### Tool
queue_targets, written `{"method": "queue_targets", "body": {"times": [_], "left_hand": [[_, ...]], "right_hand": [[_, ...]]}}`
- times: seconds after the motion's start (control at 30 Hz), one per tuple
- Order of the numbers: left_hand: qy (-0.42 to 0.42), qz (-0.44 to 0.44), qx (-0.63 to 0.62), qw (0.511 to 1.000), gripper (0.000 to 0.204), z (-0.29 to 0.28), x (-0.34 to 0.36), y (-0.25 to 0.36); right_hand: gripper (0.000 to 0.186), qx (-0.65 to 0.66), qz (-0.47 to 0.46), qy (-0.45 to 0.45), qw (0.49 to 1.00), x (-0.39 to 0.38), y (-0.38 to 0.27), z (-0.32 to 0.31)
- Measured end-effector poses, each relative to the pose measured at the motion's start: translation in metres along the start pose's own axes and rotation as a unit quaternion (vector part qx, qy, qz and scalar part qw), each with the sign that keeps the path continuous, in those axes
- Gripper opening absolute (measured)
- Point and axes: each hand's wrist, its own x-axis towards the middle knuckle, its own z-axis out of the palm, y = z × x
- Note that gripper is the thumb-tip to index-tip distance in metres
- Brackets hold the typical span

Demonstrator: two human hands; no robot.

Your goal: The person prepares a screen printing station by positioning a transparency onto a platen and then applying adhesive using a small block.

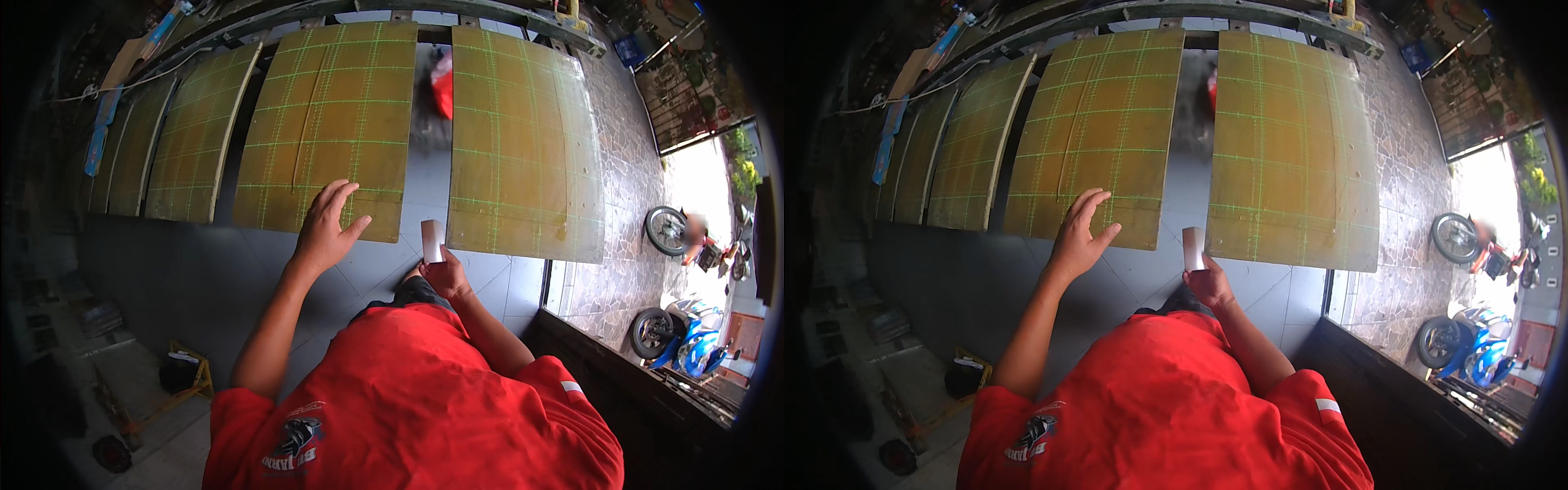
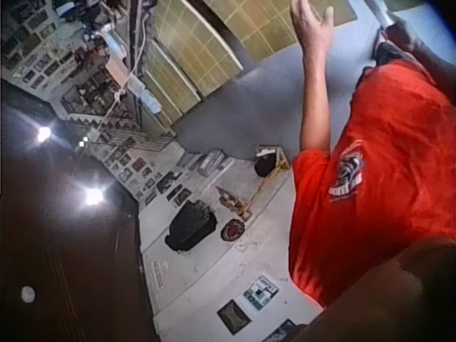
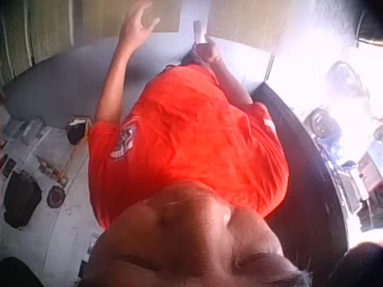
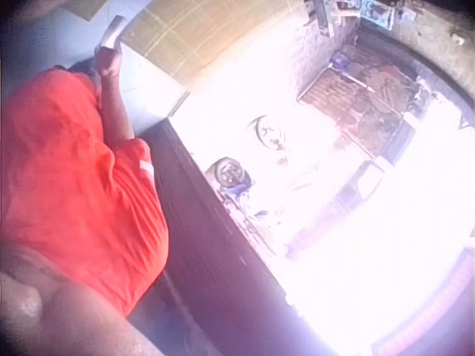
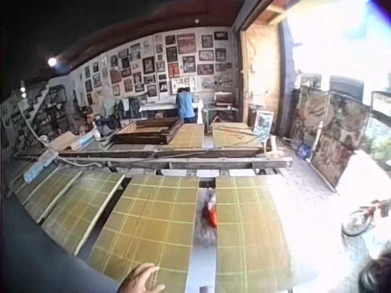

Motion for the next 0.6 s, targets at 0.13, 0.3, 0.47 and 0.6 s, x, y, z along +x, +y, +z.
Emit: {"method": "queue_targets", "body": {"times": [0.13,0.3,0.47,0.6], "left_hand": [[-0.055,-0.001,0.031,0.998,0.058,-0.007,0.03,-0.025],[-0.127,0.04,0.083,0.988,0.067,0.001,0.094,-0.045],[-0.208,0.089,0.207,0.952,0.097,0.031,0.147,-0.057],[-0.296,0.09,0.25,0.917,0.12,0.04,0.159,-0.056]], "right_hand": [[0.034,0.084,-0.052,-0.027,0.995,0.04,-0.002,0.026],[0.03,0.156,-0.1,-0.052,0.981,0.072,-0.01,0.069],[0.032,0.133,-0.176,-0.06,0.974,0.074,-0.009,0.106],[0.033,0.119,-0.217,-0.011,0.969,0.054,0.019,0.087]]}}
